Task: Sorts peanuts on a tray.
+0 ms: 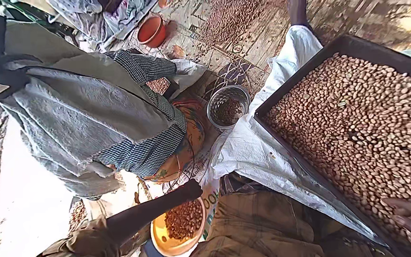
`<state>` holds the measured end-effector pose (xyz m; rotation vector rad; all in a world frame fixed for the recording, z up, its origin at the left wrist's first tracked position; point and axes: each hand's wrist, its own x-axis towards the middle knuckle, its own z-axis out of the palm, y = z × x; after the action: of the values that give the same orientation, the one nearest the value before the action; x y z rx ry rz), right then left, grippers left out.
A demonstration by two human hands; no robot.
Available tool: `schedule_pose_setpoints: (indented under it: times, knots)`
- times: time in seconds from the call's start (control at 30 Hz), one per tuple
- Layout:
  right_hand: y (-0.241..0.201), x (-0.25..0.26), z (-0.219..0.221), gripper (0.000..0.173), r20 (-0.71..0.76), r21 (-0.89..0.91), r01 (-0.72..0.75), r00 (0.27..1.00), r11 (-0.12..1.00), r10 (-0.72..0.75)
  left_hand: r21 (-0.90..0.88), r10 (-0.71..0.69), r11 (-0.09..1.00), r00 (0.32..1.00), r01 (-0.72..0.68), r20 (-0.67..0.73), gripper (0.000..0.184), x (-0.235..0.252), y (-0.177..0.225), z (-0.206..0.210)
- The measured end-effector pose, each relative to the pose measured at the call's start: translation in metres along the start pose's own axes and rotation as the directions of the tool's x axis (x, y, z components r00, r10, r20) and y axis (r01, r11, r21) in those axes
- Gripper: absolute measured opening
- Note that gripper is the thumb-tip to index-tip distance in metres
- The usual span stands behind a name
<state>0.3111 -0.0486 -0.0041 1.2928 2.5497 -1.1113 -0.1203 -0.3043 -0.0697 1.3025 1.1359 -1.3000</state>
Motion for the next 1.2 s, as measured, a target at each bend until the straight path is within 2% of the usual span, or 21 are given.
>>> schedule_pose_setpoints:
  times: [0.07, 0.13, 0.2, 0.27, 0.3, 0.37, 0.47, 0.57, 0.6, 0.67, 0.7, 0.73, 0.77, 0.8, 0.9, 0.97, 1.03, 1.07, 1.1, 1.13, 1.2]
  knots:
    - [0.011, 0.002, 0.002, 0.032, 0.001, -0.009, 0.049, 0.999, 0.999, -0.049, -0.102, -0.051, 0.993, 0.999, 0.052, 0.015, 0.039, -0.008, 0.004, -0.015]
    - [0.014, 0.001, 0.002, 0.031, -0.006, -0.017, 0.057, 0.998, 0.998, -0.057, -0.165, -0.017, 0.986, 1.0, 0.013, -0.021, 0.036, -0.032, 0.002, -0.045]
    - [0.014, 0.0, 0.003, 0.03, -0.027, -0.016, 0.053, 0.998, 0.998, -0.053, -0.256, 0.135, 0.944, 0.954, -0.205, -0.269, 0.031, -0.041, -0.024, -0.062]
    - [0.015, -0.001, 0.005, 0.03, -0.057, -0.02, 0.041, 0.997, 0.999, -0.042, -0.272, 0.252, 0.812, 0.73, -0.517, -0.635, 0.026, -0.037, -0.057, -0.072]
    - [0.015, -0.002, 0.007, 0.03, -0.088, -0.031, 0.044, 0.995, 0.999, -0.047, -0.279, 0.231, 0.743, 0.624, -0.609, -0.746, 0.026, -0.042, -0.067, -0.084]
    - [0.015, -0.001, 0.017, 0.032, -0.183, -0.078, 0.069, 0.98, 0.995, -0.082, -0.307, 0.118, 0.667, 0.502, -0.679, -0.857, 0.028, -0.05, -0.085, -0.106]
    - [0.011, -0.004, 0.02, 0.032, -0.297, -0.142, 0.061, 0.949, 0.988, -0.101, -0.474, -0.152, 0.652, 0.51, -0.592, -0.847, 0.028, -0.068, -0.101, -0.149]
    - [0.003, -0.005, 0.006, 0.025, -0.278, -0.122, 0.017, 0.959, 0.992, -0.05, -0.481, -0.309, 0.702, 0.384, -0.525, -0.87, 0.03, -0.062, -0.133, -0.183]
    - [0.001, -0.003, 0.002, 0.024, -0.265, -0.125, 0.003, 0.963, 0.992, -0.036, -0.51, -0.354, 0.704, 0.378, -0.494, -0.855, 0.031, -0.058, -0.147, -0.192]
    - [-0.003, 0.009, -0.005, 0.022, -0.257, -0.133, 0.024, 0.965, 0.991, -0.058, -0.527, -0.37, 0.756, 0.409, -0.388, -0.834, 0.035, -0.052, -0.17, -0.209]
    - [-0.005, 0.018, -0.008, 0.021, -0.263, -0.138, 0.056, 0.961, 0.989, -0.091, -0.485, -0.332, 0.818, 0.436, -0.31, -0.837, 0.038, -0.053, -0.174, -0.214]
    - [-0.009, 0.028, -0.012, 0.019, -0.263, -0.135, 0.083, 0.958, 0.987, -0.117, -0.381, -0.257, 0.892, 0.423, -0.241, -0.869, 0.044, -0.055, -0.176, -0.216]
    - [-0.016, 0.04, -0.018, 0.019, -0.256, -0.13, 0.094, 0.959, 0.987, -0.125, -0.169, -0.115, 0.968, 0.272, -0.185, -0.955, 0.047, -0.049, -0.183, -0.212]
    - [-0.023, 0.052, -0.024, 0.019, -0.245, -0.125, 0.091, 0.962, 0.988, -0.12, 0.082, 0.082, 0.989, -0.007, -0.124, -0.997, 0.049, -0.036, -0.197, -0.21]
    - [-0.039, 0.096, -0.024, 0.015, -0.308, -0.16, 0.128, 0.936, 0.979, -0.173, -0.008, -0.022, 0.998, -0.231, -0.06, -0.973, 0.048, -0.085, -0.149, -0.216]
    - [-0.049, 0.119, -0.017, 0.013, -0.263, -0.191, 0.136, 0.947, 0.972, -0.184, -0.036, -0.068, 0.996, -0.447, -0.079, -0.892, 0.038, -0.12, -0.123, -0.209]
    - [-0.054, 0.131, -0.001, 0.013, -0.237, -0.27, 0.12, 0.953, 0.955, -0.186, 0.035, -0.173, 0.947, -0.602, -0.318, -0.78, 0.034, -0.144, -0.106, -0.199]
    - [-0.055, 0.134, 0.01, 0.012, -0.266, -0.333, 0.108, 0.942, 0.937, -0.203, 0.15, -0.248, 0.861, -0.658, -0.486, -0.711, 0.032, -0.152, -0.099, -0.196]
    - [-0.055, 0.136, 0.019, 0.013, -0.297, -0.39, 0.095, 0.929, 0.916, -0.223, 0.272, -0.337, 0.724, -0.669, -0.634, -0.662, 0.023, -0.161, -0.085, -0.199]
    - [-0.056, 0.137, 0.028, 0.012, -0.343, -0.43, 0.1, 0.901, 0.897, -0.265, 0.358, -0.382, 0.59, -0.641, -0.724, -0.666, 0.014, -0.171, -0.068, -0.205]
    - [-0.053, 0.138, 0.041, 0.012, -0.417, -0.487, 0.121, 0.838, 0.865, -0.352, 0.365, -0.339, 0.369, -0.489, -0.855, -0.804, 0.009, -0.173, -0.03, -0.224]
